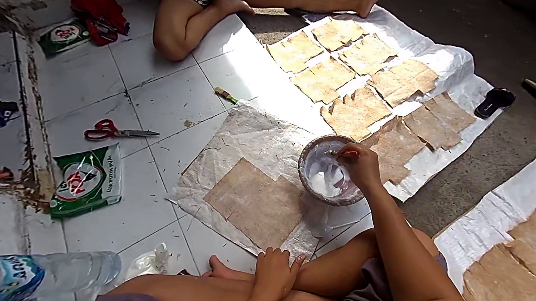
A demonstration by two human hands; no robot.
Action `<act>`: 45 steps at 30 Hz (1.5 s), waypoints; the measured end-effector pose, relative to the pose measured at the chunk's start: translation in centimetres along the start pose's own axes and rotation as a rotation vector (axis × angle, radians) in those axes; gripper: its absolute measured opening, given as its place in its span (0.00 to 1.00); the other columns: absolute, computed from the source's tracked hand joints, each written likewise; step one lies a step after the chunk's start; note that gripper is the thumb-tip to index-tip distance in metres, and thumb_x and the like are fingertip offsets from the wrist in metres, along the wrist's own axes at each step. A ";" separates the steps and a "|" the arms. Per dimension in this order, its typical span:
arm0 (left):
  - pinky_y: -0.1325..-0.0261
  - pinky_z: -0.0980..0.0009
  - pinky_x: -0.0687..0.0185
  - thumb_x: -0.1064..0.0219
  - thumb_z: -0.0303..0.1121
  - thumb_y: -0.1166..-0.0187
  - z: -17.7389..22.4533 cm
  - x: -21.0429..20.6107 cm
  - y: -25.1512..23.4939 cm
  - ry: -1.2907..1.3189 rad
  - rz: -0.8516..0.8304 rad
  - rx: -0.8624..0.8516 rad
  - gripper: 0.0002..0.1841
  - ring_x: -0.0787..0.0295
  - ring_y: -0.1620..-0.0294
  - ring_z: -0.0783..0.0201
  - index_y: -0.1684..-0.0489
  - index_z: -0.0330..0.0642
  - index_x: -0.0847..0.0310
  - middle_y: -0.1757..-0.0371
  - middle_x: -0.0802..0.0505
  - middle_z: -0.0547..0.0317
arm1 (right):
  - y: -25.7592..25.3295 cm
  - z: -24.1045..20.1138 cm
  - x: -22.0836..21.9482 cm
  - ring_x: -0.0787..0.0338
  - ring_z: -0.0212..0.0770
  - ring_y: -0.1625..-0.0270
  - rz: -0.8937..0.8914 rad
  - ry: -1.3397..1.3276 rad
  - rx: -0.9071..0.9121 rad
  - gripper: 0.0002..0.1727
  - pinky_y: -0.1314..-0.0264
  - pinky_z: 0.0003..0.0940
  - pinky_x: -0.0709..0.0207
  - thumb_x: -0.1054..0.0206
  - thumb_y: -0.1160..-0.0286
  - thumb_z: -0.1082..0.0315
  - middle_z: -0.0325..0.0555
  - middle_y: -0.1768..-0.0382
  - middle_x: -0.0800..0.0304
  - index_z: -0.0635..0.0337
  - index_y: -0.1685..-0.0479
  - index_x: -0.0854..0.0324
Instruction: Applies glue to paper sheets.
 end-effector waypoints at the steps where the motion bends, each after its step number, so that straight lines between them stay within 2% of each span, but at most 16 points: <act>1: 0.26 0.45 0.31 0.68 0.67 0.11 0.0 0.0 0.0 0.000 -0.003 -0.001 0.42 0.21 0.25 0.44 0.31 0.42 0.16 0.33 0.11 0.45 | -0.3 0.2 -0.8 0.08 0.54 0.43 -0.024 0.025 0.000 0.07 0.34 0.58 0.20 0.25 0.29 0.74 0.54 0.50 0.06 0.61 0.55 0.08; 3: 0.26 0.45 0.31 0.68 0.67 0.11 0.0 0.1 0.0 0.002 -0.008 0.002 0.42 0.21 0.25 0.44 0.31 0.42 0.16 0.33 0.11 0.45 | -0.4 0.3 -2.7 0.08 0.53 0.42 -0.108 0.032 0.004 0.07 0.33 0.57 0.20 0.26 0.29 0.75 0.54 0.49 0.06 0.60 0.55 0.08; 8: 0.26 0.45 0.31 0.68 0.68 0.12 -0.1 -0.2 -0.2 0.012 -0.004 0.006 0.42 0.21 0.26 0.45 0.31 0.43 0.16 0.34 0.11 0.46 | 1.1 -1.0 -3.9 0.06 0.46 0.51 -0.291 -0.091 0.055 0.07 0.43 0.53 0.13 0.21 0.35 0.75 0.50 0.56 0.05 0.59 0.60 0.08; 10: 0.27 0.46 0.31 0.68 0.67 0.11 -0.1 -0.1 -0.2 0.014 0.005 0.001 0.42 0.21 0.26 0.45 0.31 0.43 0.16 0.34 0.11 0.46 | 1.2 -1.0 -1.7 0.07 0.46 0.50 -0.216 -0.095 0.038 0.07 0.40 0.54 0.16 0.21 0.35 0.76 0.50 0.57 0.05 0.60 0.60 0.08; 14: 0.27 0.46 0.31 0.67 0.66 0.11 0.1 0.0 -0.1 0.004 0.004 -0.001 0.42 0.21 0.26 0.44 0.31 0.42 0.17 0.34 0.11 0.44 | 0.7 1.9 0.5 0.08 0.55 0.44 -0.020 0.019 -0.048 0.07 0.35 0.59 0.20 0.24 0.31 0.75 0.57 0.52 0.06 0.62 0.56 0.08; 16: 0.27 0.46 0.31 0.67 0.66 0.11 0.2 0.1 0.0 0.004 0.013 -0.001 0.42 0.21 0.26 0.44 0.31 0.42 0.16 0.35 0.11 0.45 | 0.9 2.7 -0.1 0.08 0.54 0.44 -0.031 0.019 -0.068 0.07 0.34 0.59 0.20 0.23 0.31 0.75 0.57 0.52 0.06 0.62 0.56 0.08; 19: 0.27 0.45 0.30 0.65 0.66 0.11 0.0 0.5 0.2 0.028 0.056 -0.005 0.41 0.20 0.28 0.44 0.32 0.41 0.15 0.36 0.10 0.44 | 1.6 1.0 -0.2 0.07 0.50 0.47 -0.082 -0.031 -0.044 0.07 0.36 0.58 0.19 0.22 0.32 0.74 0.54 0.55 0.05 0.62 0.57 0.08; 21: 0.28 0.45 0.30 0.65 0.66 0.11 0.0 0.7 0.1 0.037 0.070 -0.004 0.41 0.20 0.28 0.44 0.33 0.41 0.15 0.36 0.10 0.44 | 2.0 0.2 0.9 0.07 0.49 0.50 -0.025 -0.059 -0.032 0.07 0.39 0.56 0.18 0.22 0.32 0.73 0.53 0.57 0.05 0.63 0.57 0.08; 24: 0.27 0.46 0.30 0.65 0.66 0.11 0.1 0.7 0.2 0.028 0.064 -0.007 0.41 0.20 0.28 0.45 0.32 0.41 0.16 0.36 0.10 0.45 | 2.0 1.2 1.3 0.08 0.57 0.45 0.039 0.064 -0.075 0.08 0.37 0.62 0.20 0.23 0.30 0.72 0.58 0.53 0.06 0.63 0.55 0.09; 27: 0.28 0.47 0.30 0.65 0.66 0.11 0.2 1.0 0.2 0.022 0.081 -0.011 0.40 0.20 0.28 0.45 0.33 0.43 0.15 0.36 0.10 0.46 | 2.2 1.8 0.4 0.08 0.60 0.43 -0.017 0.134 -0.115 0.07 0.35 0.64 0.21 0.24 0.29 0.72 0.59 0.53 0.06 0.62 0.55 0.09; 31: 0.30 0.47 0.28 0.63 0.64 0.10 0.4 1.7 0.3 0.061 0.136 -0.039 0.39 0.18 0.31 0.45 0.39 0.41 0.13 0.41 0.09 0.46 | 2.5 0.2 0.9 0.07 0.56 0.50 0.003 0.031 -0.074 0.07 0.40 0.63 0.20 0.22 0.30 0.71 0.57 0.59 0.06 0.63 0.58 0.09; 34: 0.35 0.49 0.27 0.61 0.63 0.10 0.6 2.1 0.5 0.080 0.212 -0.079 0.37 0.15 0.37 0.46 0.47 0.41 0.12 0.48 0.08 0.47 | 1.8 1.0 0.4 0.08 0.57 0.45 0.057 0.063 -0.065 0.07 0.37 0.62 0.20 0.24 0.28 0.72 0.58 0.54 0.06 0.63 0.55 0.09; 36: 0.36 0.49 0.27 0.60 0.62 0.10 0.8 2.2 0.6 0.086 0.220 -0.092 0.36 0.16 0.38 0.47 0.48 0.41 0.12 0.48 0.08 0.48 | 1.3 1.7 -0.8 0.08 0.58 0.43 0.038 0.074 -0.052 0.07 0.35 0.62 0.21 0.25 0.28 0.73 0.58 0.51 0.07 0.62 0.55 0.08; 40: 0.37 0.50 0.27 0.59 0.61 0.09 0.8 2.5 0.7 0.101 0.249 -0.102 0.35 0.15 0.40 0.47 0.50 0.41 0.12 0.50 0.08 0.48 | 1.4 0.4 -1.1 0.08 0.54 0.47 -0.022 -0.027 -0.051 0.07 0.36 0.60 0.19 0.23 0.30 0.72 0.55 0.54 0.06 0.62 0.56 0.08; 43: 0.37 0.50 0.27 0.58 0.60 0.09 0.7 2.2 0.8 0.116 0.256 -0.109 0.34 0.15 0.40 0.47 0.50 0.41 0.11 0.51 0.08 0.47 | 2.2 1.1 1.6 0.08 0.48 0.53 0.111 -0.147 -0.087 0.08 0.43 0.55 0.18 0.23 0.31 0.71 0.54 0.60 0.06 0.64 0.56 0.10; 45: 0.38 0.50 0.26 0.58 0.60 0.09 0.7 2.3 0.7 0.109 0.264 -0.115 0.34 0.15 0.41 0.47 0.51 0.41 0.11 0.52 0.08 0.48 | 2.3 3.4 2.6 0.09 0.44 0.56 0.181 -0.221 -0.169 0.09 0.46 0.50 0.18 0.23 0.31 0.72 0.53 0.60 0.07 0.65 0.55 0.11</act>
Point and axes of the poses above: each hand's wrist, its own y-axis away from the middle knuckle, its own x-axis out of the back of the hand, z = x × y, the point moved 10 cm from there along -y, towards the middle knuckle
